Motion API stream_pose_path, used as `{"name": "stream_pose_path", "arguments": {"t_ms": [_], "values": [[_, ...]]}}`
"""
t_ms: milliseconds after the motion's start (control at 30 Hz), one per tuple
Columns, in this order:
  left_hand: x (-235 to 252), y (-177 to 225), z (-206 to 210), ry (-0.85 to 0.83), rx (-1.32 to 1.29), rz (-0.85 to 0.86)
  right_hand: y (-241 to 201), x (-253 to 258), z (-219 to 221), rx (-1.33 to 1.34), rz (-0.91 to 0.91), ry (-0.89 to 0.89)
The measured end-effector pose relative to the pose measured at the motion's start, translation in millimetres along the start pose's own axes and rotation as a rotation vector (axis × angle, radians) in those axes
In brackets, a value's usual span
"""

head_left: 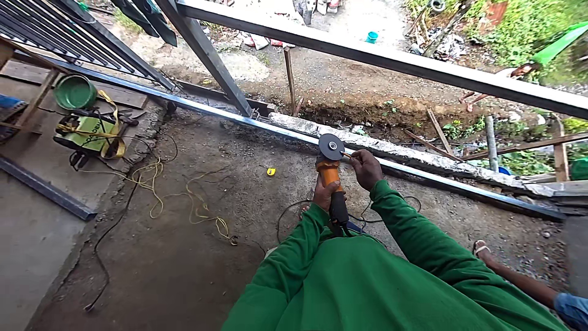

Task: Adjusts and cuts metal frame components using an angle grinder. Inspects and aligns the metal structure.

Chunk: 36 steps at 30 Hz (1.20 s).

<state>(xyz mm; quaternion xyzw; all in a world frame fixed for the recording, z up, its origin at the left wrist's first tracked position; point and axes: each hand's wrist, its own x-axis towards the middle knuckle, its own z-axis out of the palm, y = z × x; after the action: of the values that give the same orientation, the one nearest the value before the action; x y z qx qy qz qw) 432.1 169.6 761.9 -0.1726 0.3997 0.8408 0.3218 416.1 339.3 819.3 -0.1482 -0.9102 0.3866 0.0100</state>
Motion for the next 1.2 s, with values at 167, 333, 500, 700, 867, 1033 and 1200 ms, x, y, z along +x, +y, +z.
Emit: {"name": "stream_pose_path", "arguments": {"t_ms": [167,333,500,700,867,1033,1200], "values": [[0,-14,12,0.002,0.000,0.014,14,-7,-14,0.040,-0.009,0.002],[-10,-28,20,-0.012,0.004,0.015,24,-19,-24,0.048,-0.020,0.010],[-18,-34,19,-0.002,0.027,0.021,30,-28,-27,0.019,0.002,-0.023],[-27,-33,15,0.004,0.037,0.042,26,-33,-24,0.002,0.002,-0.032],[-30,-33,12,0.032,0.031,0.062,21,-32,-21,-0.020,-0.036,-0.063],[-30,-30,11,0.050,0.036,0.078,15,-29,-20,-0.042,-0.056,-0.092],[-25,-23,11,0.032,0.012,0.087,11,-20,-20,-0.071,-0.041,-0.128]]}}
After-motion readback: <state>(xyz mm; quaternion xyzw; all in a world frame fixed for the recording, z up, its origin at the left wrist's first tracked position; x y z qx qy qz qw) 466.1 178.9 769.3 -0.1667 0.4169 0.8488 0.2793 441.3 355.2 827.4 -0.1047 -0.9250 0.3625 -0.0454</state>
